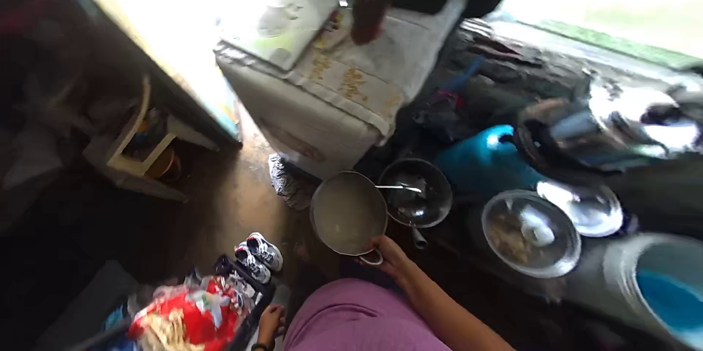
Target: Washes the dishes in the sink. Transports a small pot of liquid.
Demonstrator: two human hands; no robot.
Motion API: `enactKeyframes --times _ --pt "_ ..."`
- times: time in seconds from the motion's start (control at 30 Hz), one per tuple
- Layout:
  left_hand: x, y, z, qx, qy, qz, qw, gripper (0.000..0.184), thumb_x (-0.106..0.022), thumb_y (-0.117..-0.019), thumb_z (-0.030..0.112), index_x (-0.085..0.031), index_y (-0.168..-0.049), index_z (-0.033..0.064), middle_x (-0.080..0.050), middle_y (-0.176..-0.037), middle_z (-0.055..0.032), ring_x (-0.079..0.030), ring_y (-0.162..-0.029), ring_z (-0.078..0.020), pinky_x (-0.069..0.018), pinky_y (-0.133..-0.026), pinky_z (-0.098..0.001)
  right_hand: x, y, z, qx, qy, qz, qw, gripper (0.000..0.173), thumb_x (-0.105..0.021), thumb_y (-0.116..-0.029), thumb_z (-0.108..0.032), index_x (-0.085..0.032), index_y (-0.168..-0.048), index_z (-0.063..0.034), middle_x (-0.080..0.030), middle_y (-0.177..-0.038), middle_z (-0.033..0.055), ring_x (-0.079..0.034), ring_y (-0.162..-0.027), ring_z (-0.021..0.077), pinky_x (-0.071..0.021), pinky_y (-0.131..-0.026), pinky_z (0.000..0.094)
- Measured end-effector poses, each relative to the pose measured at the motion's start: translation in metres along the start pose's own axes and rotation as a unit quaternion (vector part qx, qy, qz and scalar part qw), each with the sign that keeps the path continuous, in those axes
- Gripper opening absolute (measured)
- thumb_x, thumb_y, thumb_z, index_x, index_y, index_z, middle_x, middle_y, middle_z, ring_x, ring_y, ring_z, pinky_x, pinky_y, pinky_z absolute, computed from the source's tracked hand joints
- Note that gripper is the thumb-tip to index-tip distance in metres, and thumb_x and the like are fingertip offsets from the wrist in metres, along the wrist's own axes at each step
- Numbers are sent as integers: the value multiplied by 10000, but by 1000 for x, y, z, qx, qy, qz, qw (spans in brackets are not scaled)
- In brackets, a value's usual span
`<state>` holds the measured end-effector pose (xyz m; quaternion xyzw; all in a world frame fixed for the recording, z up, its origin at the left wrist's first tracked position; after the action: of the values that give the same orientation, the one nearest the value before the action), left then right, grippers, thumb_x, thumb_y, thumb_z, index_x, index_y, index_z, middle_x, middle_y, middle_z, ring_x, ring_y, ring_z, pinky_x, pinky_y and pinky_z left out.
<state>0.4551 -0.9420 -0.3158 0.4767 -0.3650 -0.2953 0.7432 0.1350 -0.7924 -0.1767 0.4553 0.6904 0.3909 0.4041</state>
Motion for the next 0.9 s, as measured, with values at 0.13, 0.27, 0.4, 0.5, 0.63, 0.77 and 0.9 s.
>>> enactKeyframes --times 0.13,0.27,0.4,0.5,0.63,0.77,0.9 --pt "49 -41 70 -101 -156 -49 981 337 -564 -1055 124 -572 -1316 -88 -644 -1213 -291 -669 -1012 -367 -546 -881 -514 -7 1 28 1 -80 11 997 356 -431 -910 112 -446 -1244 -12 -662 -797 156 -671 -598 242 -577 -521 368" --pt "28 -48 177 -244 -291 -130 916 353 -572 -1039 116 -569 -1320 -98 -628 -1275 -285 -643 -1127 -376 -512 -983 -526 13 7 55 24 -156 49 986 502 -458 -855 150 -389 -1322 -24 -665 -818 166 -676 -592 254 -581 -509 376" --pt "-79 -24 272 -413 -375 -186 809 296 -546 -1026 57 -618 -1251 -121 -652 -1243 -284 -637 -1177 -370 -487 -1059 -472 49 21 76 46 -215 129 967 516 -457 -820 179 -395 -1299 -3 -674 -810 152 -682 -575 235 -584 -490 360" --pt "-183 -10 319 -514 -443 -192 709 296 -569 -997 58 -639 -1239 -98 -619 -1307 -279 -599 -1244 -386 -460 -1098 -465 85 33 92 59 -237 200 949 541 -468 -796 190 -402 -1304 14 -679 -842 135 -689 -595 210 -589 -497 352" --pt "-305 -19 354 -505 -553 -191 634 522 -714 -932 114 -544 -1393 -64 -516 -1443 -292 -462 -1383 -446 -373 -1166 -516 127 42 111 62 -244 275 928 644 -525 -742 183 -389 -1354 36 -656 -919 125 -677 -653 153 -578 -540 302" --pt "-370 -41 362 -429 -657 -163 598 604 -737 -903 66 -484 -1435 -69 -496 -1447 -313 -453 -1374 -485 -394 -1116 -607 151 43 122 71 -296 303 903 624 -541 -674 173 -435 -1272 31 -679 -875 112 -683 -632 149 -581 -522 302" --pt "-380 -57 361 -429 -670 -141 590 424 -571 -975 -8 -525 -1390 -82 -518 -1417 -320 -475 -1362 -476 -402 -1134 -560 164 41 125 72 -337 310 886 580 -547 -667 150 -451 -1224 20 -687 -836 107 -676 -596 152 -562 -485 298"
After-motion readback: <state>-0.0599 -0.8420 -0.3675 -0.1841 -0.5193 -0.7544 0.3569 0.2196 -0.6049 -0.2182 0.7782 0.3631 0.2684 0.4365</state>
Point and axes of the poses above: each hand's wrist, its own y-axis away from the middle knuckle, its own x-axis out of the back of the hand, z = x × y, the point moved 1 cm from there along -y, towards the middle knuckle
